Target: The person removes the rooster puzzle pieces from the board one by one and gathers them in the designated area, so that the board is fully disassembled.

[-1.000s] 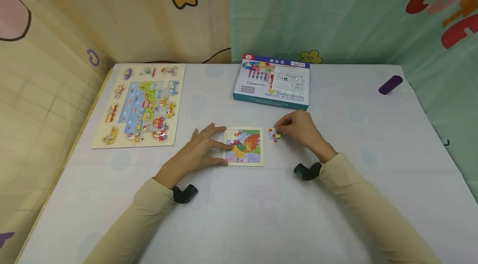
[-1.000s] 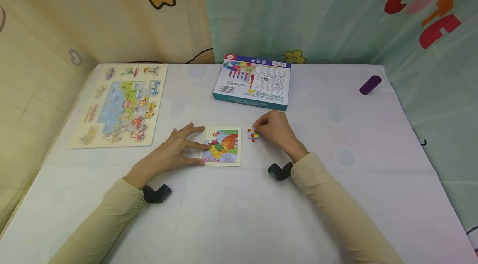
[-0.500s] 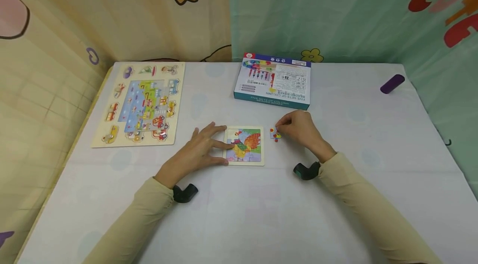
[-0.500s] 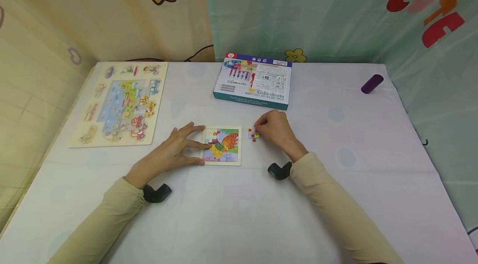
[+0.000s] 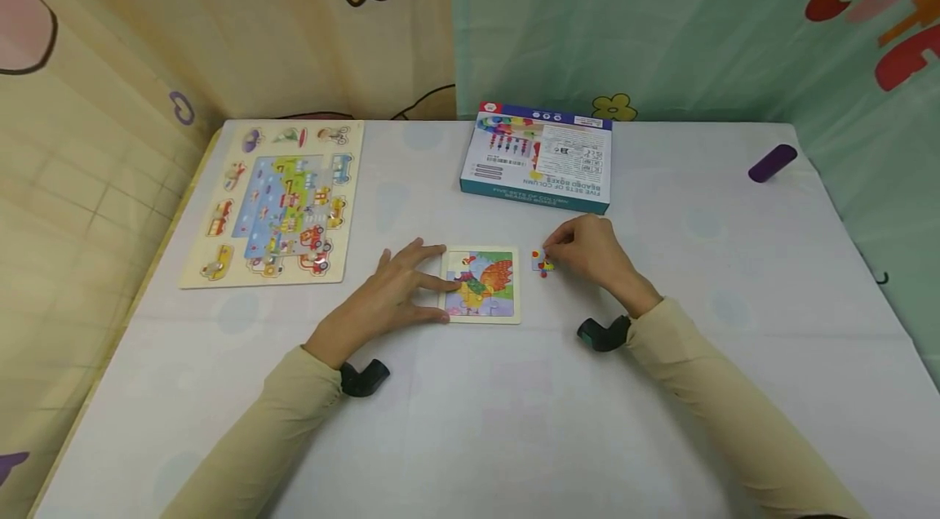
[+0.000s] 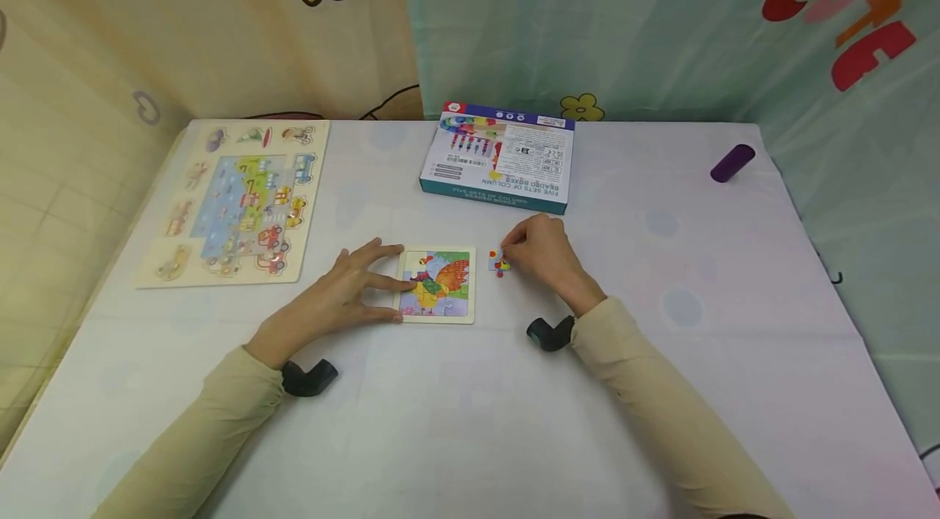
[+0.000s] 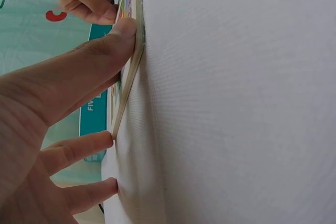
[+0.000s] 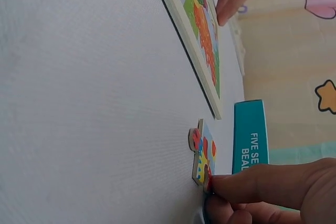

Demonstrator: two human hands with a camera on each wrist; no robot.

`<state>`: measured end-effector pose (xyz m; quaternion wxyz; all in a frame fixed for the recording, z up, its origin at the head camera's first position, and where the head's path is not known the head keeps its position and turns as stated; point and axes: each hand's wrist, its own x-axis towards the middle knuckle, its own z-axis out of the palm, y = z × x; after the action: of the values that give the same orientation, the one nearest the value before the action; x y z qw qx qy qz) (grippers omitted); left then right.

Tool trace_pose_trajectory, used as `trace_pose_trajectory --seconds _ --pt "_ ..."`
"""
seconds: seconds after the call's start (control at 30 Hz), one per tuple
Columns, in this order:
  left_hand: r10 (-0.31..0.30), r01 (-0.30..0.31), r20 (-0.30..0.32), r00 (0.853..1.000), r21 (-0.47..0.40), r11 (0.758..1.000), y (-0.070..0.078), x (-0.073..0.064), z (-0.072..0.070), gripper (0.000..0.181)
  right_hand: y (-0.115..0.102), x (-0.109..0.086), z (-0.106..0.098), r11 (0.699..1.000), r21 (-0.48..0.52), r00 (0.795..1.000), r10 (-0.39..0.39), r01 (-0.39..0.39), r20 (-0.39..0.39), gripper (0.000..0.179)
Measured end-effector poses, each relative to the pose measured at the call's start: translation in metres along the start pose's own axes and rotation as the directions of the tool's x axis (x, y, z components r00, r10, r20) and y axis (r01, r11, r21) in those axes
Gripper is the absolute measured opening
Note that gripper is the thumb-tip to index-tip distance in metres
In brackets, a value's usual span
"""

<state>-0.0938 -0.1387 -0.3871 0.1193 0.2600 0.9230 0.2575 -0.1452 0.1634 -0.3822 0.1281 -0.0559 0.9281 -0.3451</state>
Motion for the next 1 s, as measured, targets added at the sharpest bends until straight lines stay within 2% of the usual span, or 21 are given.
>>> trace_pose_trajectory --seconds 0.3,0.5,0.67,0.87,1.0 --pt "-0.003 0.003 0.0 1.0 0.006 1.0 -0.001 -0.001 0.001 0.047 0.001 -0.001 -0.001 1.0 0.012 1.0 0.006 -0.006 0.005 0.015" --pt "-0.002 0.002 -0.006 1.0 0.007 1.0 -0.001 -0.001 0.001 0.047 -0.001 -0.001 -0.003 0.999 0.037 1.0 -0.018 0.018 -0.014 0.015" --pt "-0.005 0.005 -0.006 1.0 0.006 1.0 -0.001 -0.001 0.002 0.048 -0.006 0.003 0.002 0.991 0.099 0.996 -0.093 0.091 0.009 0.014" --pt "-0.003 0.003 -0.004 1.0 0.009 1.0 -0.001 -0.001 0.002 0.047 -0.018 0.009 0.015 0.98 0.121 0.985 -0.167 0.16 0.052 0.014" --pt "-0.003 0.003 0.003 1.0 0.016 1.0 -0.001 -0.001 0.001 0.047 -0.028 0.013 0.027 0.961 0.163 0.964 -0.243 0.224 0.107 0.015"
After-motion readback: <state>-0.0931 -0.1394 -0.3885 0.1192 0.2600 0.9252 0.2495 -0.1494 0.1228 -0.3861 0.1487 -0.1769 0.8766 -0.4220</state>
